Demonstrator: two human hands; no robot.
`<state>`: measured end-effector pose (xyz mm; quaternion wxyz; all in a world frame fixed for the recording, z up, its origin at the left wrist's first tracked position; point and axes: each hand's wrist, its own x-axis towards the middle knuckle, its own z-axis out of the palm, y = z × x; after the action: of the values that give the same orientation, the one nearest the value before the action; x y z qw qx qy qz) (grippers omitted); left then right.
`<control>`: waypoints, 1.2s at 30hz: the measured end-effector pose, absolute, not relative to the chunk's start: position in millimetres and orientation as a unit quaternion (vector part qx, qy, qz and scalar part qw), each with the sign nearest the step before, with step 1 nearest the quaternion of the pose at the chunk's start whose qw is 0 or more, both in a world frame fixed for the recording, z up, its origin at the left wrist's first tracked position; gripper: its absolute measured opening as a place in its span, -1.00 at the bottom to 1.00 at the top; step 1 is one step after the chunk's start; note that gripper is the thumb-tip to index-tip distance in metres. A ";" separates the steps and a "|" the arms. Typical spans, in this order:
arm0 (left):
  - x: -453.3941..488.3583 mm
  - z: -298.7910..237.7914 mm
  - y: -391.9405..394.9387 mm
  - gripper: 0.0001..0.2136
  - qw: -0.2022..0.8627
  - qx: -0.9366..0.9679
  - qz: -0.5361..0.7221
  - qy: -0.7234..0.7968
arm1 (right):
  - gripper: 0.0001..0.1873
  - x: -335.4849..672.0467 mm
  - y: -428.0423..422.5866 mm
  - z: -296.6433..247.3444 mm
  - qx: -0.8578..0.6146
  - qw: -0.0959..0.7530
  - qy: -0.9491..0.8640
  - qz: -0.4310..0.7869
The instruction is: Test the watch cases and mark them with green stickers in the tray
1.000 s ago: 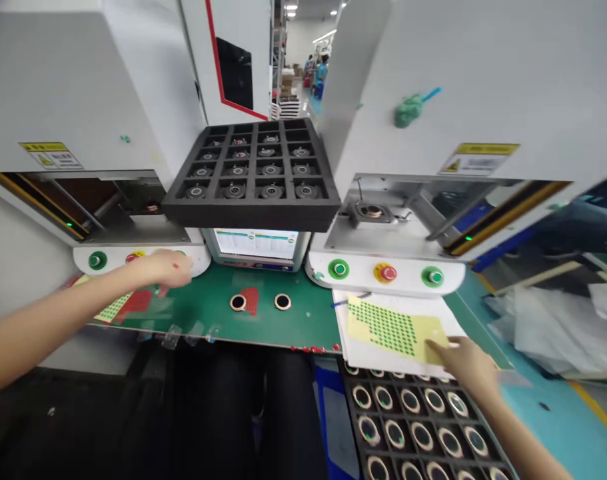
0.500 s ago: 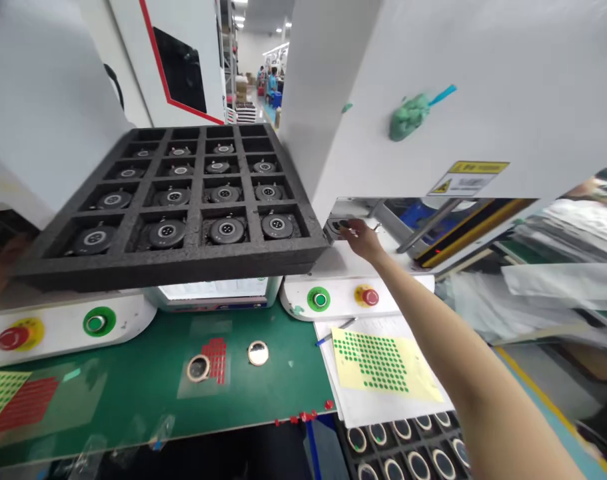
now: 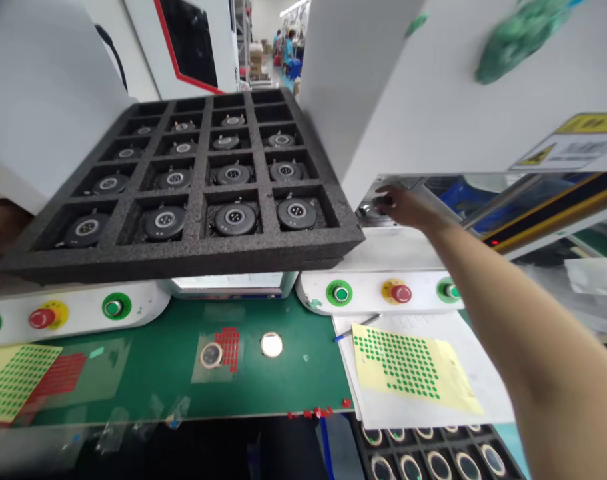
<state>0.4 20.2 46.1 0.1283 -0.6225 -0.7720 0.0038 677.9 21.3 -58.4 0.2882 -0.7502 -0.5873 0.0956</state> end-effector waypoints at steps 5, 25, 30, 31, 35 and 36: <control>-26.7 8.3 -44.7 -0.46 0.045 -0.666 0.081 -0.740 | -0.66 665.6 -73.6 -70.3 -0.722 0.346 -0.600 -0.005; 217.8 -145.8 -145.6 -0.78 -0.147 -0.824 -0.106 -0.537 | -0.83 401.3 -156.9 -182.8 -0.525 0.254 -0.794 0.171; 194.8 -134.1 -166.1 -0.63 -0.148 -0.832 -0.070 -0.529 | -0.50 431.1 -183.5 -179.1 -0.531 0.235 -0.789 0.203; 191.4 -133.2 -170.1 -0.61 -0.151 -0.833 -0.057 -0.528 | -0.48 434.1 -188.9 -180.1 -0.531 0.229 -0.789 0.208; 189.7 -134.2 -177.3 -0.80 -0.153 -0.832 -0.013 -0.533 | -0.64 432.7 -199.6 -188.3 -0.541 0.225 -0.783 0.210; 190.9 -133.2 -177.5 -0.85 -0.152 -0.833 -0.007 -0.531 | -0.68 430.6 -199.8 -190.1 -0.546 0.227 -0.780 0.206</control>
<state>190.9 -177.5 -133.2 -0.1522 -0.8333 -0.5314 -0.0066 430.6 -199.8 -190.1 0.2272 -0.5458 -0.7799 0.2057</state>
